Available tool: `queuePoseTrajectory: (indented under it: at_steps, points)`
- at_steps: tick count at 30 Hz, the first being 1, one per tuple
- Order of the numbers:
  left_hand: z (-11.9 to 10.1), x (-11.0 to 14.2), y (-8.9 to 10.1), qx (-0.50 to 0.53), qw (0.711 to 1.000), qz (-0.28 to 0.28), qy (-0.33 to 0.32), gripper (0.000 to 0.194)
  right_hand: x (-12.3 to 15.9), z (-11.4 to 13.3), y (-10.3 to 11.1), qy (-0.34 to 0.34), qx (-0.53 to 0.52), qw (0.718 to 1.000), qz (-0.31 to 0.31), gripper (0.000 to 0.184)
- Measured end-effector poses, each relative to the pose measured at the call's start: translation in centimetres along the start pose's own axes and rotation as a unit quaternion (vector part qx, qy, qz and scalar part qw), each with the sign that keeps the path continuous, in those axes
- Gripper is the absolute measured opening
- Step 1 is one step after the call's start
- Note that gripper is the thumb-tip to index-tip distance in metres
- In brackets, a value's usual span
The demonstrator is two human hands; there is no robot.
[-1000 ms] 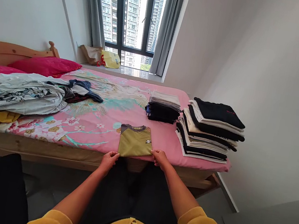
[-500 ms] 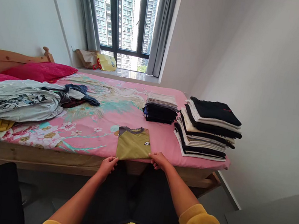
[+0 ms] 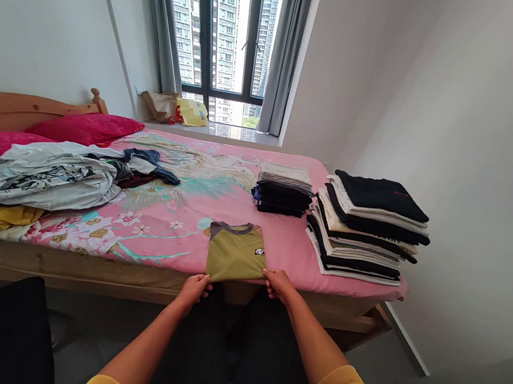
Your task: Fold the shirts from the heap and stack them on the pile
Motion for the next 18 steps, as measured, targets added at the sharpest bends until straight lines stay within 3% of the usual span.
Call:
queuePoseTrajectory:
  at_steps: [3, 9, 18]
  points:
    - [0.0, 0.2, 0.5, -0.004, 1.0, -0.01, -0.007, 0.045, 0.0, -0.3, 0.2, -0.002, -0.002, 1.0, -0.007, 0.023]
    - [-2.8, -1.0, 2.0, 0.002, 0.995, -0.07, -0.073, 0.04, -0.5, 0.8, 1.0, 0.013, -0.004, 1.0, -0.017, 0.026]
    - [-3.0, -3.3, 1.6, 0.01, 1.0, -0.018, -0.022, 0.035, -2.9, 1.5, 2.1, -0.006, 0.007, 1.0, -0.017, 0.03]
Point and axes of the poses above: each hand's wrist, its own x-axis away from the middle knuckle, its own y-axis out of the back of the hand, z = x × y, the point moved 10 cm from there along -x, towards the middle knuckle, and after that the axes turned 6 degrees about x, right-handed, at the moved point
